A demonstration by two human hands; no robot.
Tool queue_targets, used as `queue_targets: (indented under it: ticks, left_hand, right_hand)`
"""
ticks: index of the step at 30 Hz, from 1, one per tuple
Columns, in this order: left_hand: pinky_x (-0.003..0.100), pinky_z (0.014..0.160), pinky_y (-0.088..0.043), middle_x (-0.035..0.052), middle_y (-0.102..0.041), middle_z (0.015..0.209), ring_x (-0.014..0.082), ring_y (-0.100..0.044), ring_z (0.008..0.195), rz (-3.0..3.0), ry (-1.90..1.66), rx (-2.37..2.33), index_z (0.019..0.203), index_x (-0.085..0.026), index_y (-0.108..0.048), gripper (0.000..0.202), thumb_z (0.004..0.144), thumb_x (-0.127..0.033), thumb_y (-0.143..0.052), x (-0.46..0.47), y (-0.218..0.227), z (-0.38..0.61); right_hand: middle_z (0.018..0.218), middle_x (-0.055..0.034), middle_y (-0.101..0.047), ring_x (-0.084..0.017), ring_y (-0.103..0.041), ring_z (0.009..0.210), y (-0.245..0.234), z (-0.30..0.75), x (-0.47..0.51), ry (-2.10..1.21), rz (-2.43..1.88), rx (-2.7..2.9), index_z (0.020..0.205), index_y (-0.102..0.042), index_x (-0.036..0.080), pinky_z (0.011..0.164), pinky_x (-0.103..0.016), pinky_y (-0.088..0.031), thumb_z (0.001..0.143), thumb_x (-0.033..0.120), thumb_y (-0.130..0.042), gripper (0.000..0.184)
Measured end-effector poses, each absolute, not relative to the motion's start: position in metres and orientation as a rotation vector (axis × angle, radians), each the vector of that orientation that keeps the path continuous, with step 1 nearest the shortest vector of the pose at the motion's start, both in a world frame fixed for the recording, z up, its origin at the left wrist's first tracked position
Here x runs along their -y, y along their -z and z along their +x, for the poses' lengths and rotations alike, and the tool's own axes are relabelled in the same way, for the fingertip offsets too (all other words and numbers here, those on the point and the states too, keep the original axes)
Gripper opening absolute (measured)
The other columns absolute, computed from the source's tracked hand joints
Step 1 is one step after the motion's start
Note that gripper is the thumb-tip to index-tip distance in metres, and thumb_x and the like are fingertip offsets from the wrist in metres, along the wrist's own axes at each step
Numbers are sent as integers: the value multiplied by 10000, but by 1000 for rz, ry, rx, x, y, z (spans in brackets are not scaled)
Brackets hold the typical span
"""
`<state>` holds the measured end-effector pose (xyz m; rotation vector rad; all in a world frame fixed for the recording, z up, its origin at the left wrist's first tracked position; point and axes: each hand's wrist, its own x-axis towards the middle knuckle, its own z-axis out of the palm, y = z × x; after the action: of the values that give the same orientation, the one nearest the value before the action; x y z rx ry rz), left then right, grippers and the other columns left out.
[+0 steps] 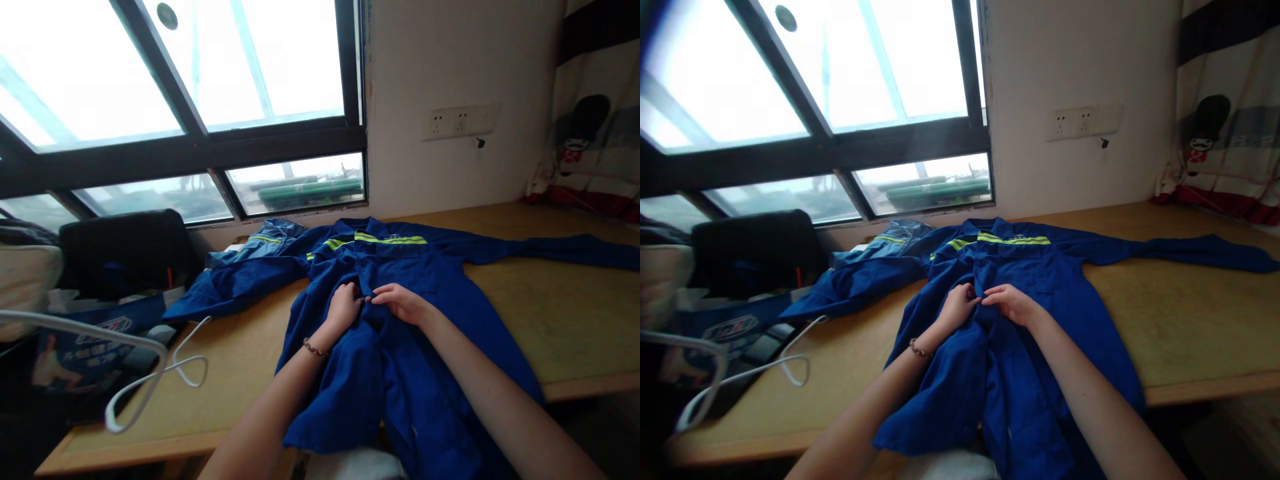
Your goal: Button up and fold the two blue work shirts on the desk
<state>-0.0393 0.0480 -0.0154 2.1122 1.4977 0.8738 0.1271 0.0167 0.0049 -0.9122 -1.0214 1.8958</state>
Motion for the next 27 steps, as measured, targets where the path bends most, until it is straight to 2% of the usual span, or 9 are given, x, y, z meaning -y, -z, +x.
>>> queue_targets:
  ticks: [5,9,13,19,27]
  left_hand:
    - [264,580,-403,19,-530,541,167,-543,587,1987,-912,-1518,554,-170,-507,166,601,-218,-659,-44,13,-43]
    - [237,451,-430,19,-557,475,139,-552,450,1502,-922,-1325,591,-148,-527,210,648,-313,-645,-46,3,-39]
    - [233,505,-495,66,-632,600,145,-613,532,1160,-1029,-1080,705,-103,-562,219,646,-286,-667,-42,-7,-34]
    - [267,596,-521,98,-656,695,165,-635,602,1110,-1048,-915,793,-86,-572,272,629,-270,-686,-39,-6,-33]
    - [219,503,-480,97,-663,717,132,-610,543,1215,-1074,-944,807,-91,-587,304,634,-328,-665,-40,-8,-35]
  right_hand:
    - [714,-36,-668,-134,-618,618,1,130,-25,-1823,-955,917,820,-648,132,619,-230,-493,654,107,-561,190]
    - [743,-46,-671,-152,-624,678,1,130,-26,-1805,-945,897,822,-650,129,654,-244,-494,652,107,-525,212]
    - [748,-41,-674,-153,-625,673,0,128,-25,-1740,-978,871,814,-651,137,660,-247,-493,640,110,-527,216]
    - [737,-34,-675,-139,-616,629,-4,128,-24,-1749,-948,841,795,-659,144,619,-236,-491,648,119,-553,184]
    - [719,-32,-677,-147,-615,625,-6,127,-22,-1651,-985,820,756,-667,146,612,-242,-493,647,108,-548,165]
